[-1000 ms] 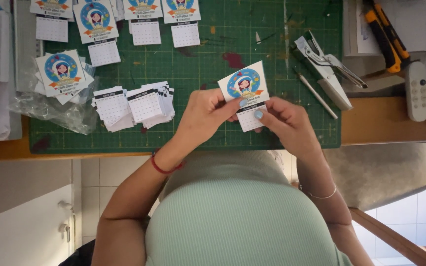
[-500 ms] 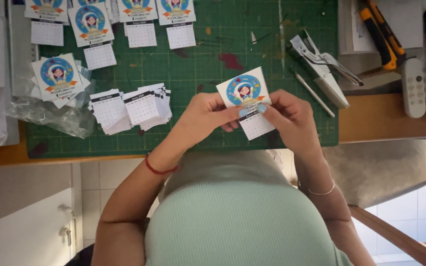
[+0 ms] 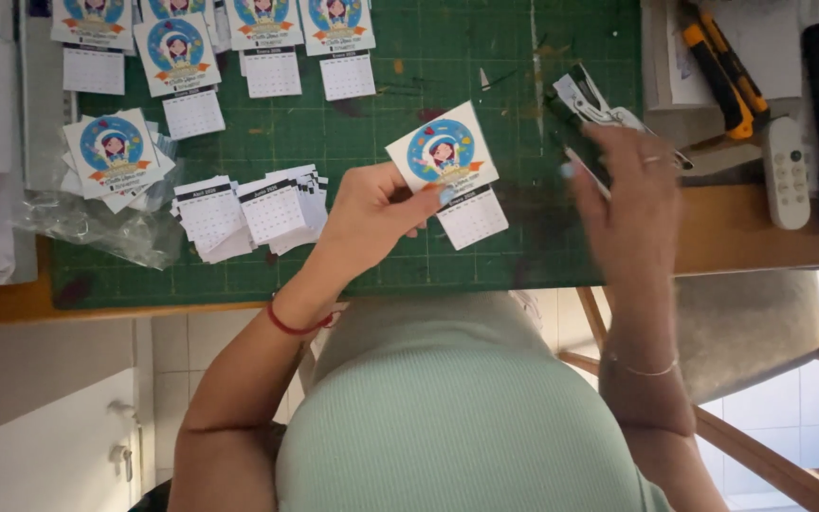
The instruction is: Assembling small calendars by aligning printed cards with calendar pads and stapling them together.
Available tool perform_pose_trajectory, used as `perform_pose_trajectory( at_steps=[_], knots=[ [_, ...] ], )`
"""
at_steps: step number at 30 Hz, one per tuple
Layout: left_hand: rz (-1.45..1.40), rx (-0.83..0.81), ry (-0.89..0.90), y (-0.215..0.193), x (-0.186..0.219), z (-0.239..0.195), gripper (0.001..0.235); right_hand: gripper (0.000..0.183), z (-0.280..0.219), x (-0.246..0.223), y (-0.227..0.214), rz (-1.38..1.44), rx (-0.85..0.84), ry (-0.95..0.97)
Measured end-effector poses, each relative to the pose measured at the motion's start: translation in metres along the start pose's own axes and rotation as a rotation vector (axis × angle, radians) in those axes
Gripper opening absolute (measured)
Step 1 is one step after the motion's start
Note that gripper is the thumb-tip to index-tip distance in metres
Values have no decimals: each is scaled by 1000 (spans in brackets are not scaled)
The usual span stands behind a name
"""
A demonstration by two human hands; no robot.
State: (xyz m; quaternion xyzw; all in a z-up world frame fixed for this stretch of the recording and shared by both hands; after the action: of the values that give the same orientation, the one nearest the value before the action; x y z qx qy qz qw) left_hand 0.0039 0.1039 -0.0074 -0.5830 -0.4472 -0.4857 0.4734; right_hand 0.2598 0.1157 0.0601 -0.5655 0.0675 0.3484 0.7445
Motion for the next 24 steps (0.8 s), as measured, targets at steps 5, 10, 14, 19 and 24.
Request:
perform_pose_trajectory(
  at_steps=[5,10,14,19,24],
  knots=[
    [213,3,-177,-8,1,-4,21,51,13,47,6,-332,-235,154],
    [209,-2,-195,-9,1,-5,19,51,18,75,9,-345,-301,206],
    [216,9,-138,-10,3,-1,23,53,25,79,9,-331,-343,149],
    [202,81,-109,-21,0,0,23,56,24,56,-15,-163,-270,156],
    [82,226,-16,-35,13,-5,13,48,-23,37,-14,757,-341,137]
  ],
)
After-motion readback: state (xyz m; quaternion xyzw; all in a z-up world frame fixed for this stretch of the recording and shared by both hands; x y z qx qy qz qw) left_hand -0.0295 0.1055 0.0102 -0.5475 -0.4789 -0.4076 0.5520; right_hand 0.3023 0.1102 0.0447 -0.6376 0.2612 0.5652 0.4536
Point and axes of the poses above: each hand's wrist, its own z-axis towards the middle knuckle, its own y-axis out of the palm, x = y × z, the point moved 10 cm from there along z, towards the middle knuckle, and after that the axes turned 10 degrees about z, right-handed, at the moved point
